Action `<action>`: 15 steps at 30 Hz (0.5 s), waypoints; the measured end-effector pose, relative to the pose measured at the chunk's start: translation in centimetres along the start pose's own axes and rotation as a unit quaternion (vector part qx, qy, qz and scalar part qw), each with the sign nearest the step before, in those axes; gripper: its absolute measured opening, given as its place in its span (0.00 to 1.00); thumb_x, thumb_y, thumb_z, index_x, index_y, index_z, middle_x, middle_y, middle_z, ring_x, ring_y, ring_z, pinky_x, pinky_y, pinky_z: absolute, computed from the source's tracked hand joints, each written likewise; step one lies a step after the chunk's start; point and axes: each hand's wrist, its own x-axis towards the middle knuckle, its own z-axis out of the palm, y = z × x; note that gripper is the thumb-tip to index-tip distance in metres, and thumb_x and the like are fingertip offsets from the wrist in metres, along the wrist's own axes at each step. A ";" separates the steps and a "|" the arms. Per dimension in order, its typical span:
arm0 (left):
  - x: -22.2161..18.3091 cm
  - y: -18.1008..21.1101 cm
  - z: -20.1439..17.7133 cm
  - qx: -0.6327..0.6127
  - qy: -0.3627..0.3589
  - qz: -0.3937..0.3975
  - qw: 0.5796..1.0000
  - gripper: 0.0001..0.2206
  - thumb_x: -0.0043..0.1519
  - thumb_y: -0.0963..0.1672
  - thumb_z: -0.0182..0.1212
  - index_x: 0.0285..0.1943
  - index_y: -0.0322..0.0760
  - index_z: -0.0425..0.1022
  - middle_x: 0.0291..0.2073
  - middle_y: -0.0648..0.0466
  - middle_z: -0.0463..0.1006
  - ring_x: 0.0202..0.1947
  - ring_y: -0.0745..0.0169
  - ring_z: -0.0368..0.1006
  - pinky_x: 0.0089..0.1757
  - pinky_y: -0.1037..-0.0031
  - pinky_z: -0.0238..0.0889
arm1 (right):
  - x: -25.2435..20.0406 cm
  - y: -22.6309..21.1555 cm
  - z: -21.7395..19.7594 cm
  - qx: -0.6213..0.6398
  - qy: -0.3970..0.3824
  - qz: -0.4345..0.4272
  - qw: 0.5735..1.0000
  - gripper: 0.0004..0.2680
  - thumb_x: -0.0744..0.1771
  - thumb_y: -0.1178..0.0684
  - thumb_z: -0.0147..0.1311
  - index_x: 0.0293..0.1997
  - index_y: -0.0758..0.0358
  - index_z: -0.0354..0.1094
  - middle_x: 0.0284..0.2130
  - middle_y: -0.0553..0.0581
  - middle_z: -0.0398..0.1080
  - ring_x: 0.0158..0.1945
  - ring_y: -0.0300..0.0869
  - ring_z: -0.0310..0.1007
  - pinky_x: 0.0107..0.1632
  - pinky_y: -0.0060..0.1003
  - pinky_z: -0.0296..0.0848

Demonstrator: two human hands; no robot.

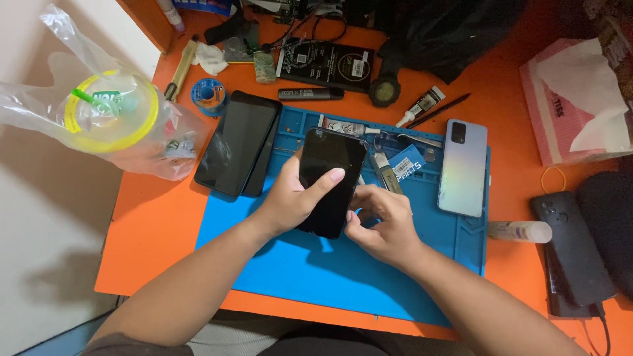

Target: Disassembling a mobile phone to access internal components for repair.

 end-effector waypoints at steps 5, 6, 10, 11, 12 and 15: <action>-0.2 -0.5 0.6 -0.003 -0.001 0.003 1.000 0.10 0.65 0.43 0.64 0.53 0.34 0.75 0.43 0.47 0.83 0.46 0.64 0.74 0.46 0.63 0.73 | -0.3 1.1 -0.5 -0.042 -0.002 -0.019 0.999 0.06 0.67 0.57 0.54 0.30 0.65 0.72 0.13 0.58 0.69 0.15 0.44 0.70 0.17 0.33 0.67; -0.2 -0.6 0.9 -0.012 -0.003 0.003 1.000 0.11 0.65 0.43 0.64 0.54 0.33 0.75 0.45 0.46 0.83 0.48 0.63 0.76 0.48 0.62 0.73 | -0.2 1.1 -0.7 -0.051 -0.009 -0.021 0.998 0.09 0.68 0.55 0.53 0.27 0.62 0.71 0.11 0.57 0.68 0.13 0.43 0.68 0.16 0.31 0.64; -0.3 -1.1 0.5 0.001 -0.006 0.001 1.000 0.13 0.65 0.43 0.65 0.56 0.32 0.75 0.47 0.44 0.83 0.49 0.57 0.77 0.50 0.60 0.73 | 0.7 -0.6 -0.1 -0.009 -0.019 -0.004 1.000 0.10 0.68 0.55 0.51 0.24 0.61 0.71 0.10 0.53 0.71 0.12 0.41 0.70 0.16 0.29 0.65; -0.3 -1.2 0.4 0.006 -0.008 0.000 1.000 0.13 0.65 0.43 0.65 0.56 0.32 0.75 0.47 0.43 0.83 0.50 0.57 0.77 0.50 0.60 0.73 | 0.8 -0.6 -0.1 0.004 -0.018 -0.002 1.000 0.11 0.68 0.55 0.50 0.24 0.61 0.71 0.10 0.54 0.71 0.12 0.40 0.71 0.16 0.28 0.66; -0.2 -1.4 0.2 0.010 -0.010 0.000 1.000 0.13 0.65 0.43 0.65 0.56 0.32 0.75 0.47 0.43 0.83 0.50 0.57 0.77 0.50 0.59 0.72 | 0.9 -0.7 0.0 0.017 -0.018 -0.001 1.000 0.11 0.68 0.55 0.49 0.23 0.61 0.70 0.11 0.54 0.71 0.12 0.40 0.72 0.16 0.28 0.66; -0.1 -0.8 0.4 0.024 -0.015 -0.001 1.000 0.15 0.65 0.43 0.65 0.57 0.30 0.75 0.48 0.41 0.82 0.51 0.53 0.77 0.51 0.57 0.72 | 0.1 0.8 -0.1 0.011 -0.007 0.010 1.000 0.12 0.68 0.54 0.47 0.24 0.62 0.71 0.11 0.56 0.70 0.12 0.40 0.73 0.16 0.29 0.67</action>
